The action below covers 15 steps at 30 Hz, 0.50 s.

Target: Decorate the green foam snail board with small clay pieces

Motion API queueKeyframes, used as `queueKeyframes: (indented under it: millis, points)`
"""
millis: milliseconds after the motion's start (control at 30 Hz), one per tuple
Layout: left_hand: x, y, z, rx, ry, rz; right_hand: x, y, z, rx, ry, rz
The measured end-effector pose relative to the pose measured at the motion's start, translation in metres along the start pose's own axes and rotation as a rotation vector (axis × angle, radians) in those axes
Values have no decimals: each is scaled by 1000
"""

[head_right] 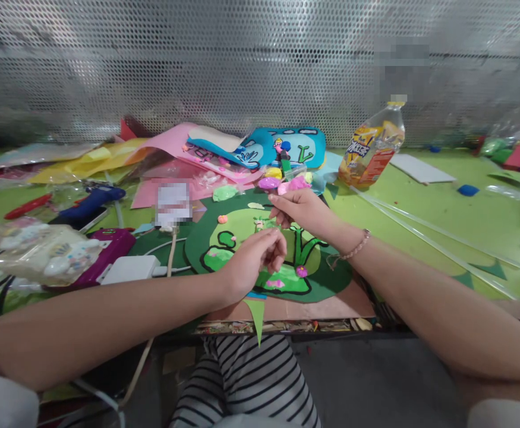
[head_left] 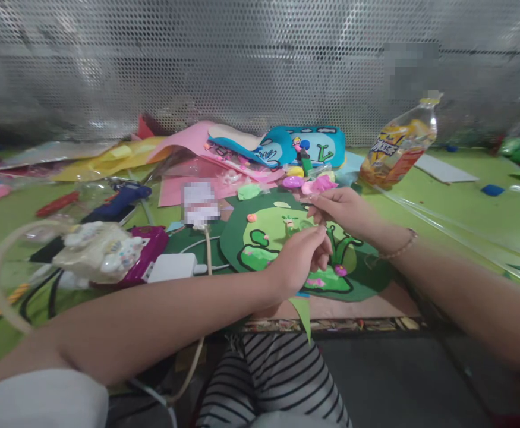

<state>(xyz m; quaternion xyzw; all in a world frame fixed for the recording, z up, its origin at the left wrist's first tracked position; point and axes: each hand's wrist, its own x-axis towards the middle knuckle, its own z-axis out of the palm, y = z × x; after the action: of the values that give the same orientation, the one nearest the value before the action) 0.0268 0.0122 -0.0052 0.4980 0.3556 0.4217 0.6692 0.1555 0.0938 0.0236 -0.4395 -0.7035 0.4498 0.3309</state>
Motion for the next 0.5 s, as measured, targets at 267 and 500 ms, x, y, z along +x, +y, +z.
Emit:
queueKeyframes:
  millis: [267,500]
  points:
    - [-1,5,2,17,17,-21,3,7,0,-24,-89,-83]
    - [0,5,3,19,18,-28,3,7,0,9,-133,-101]
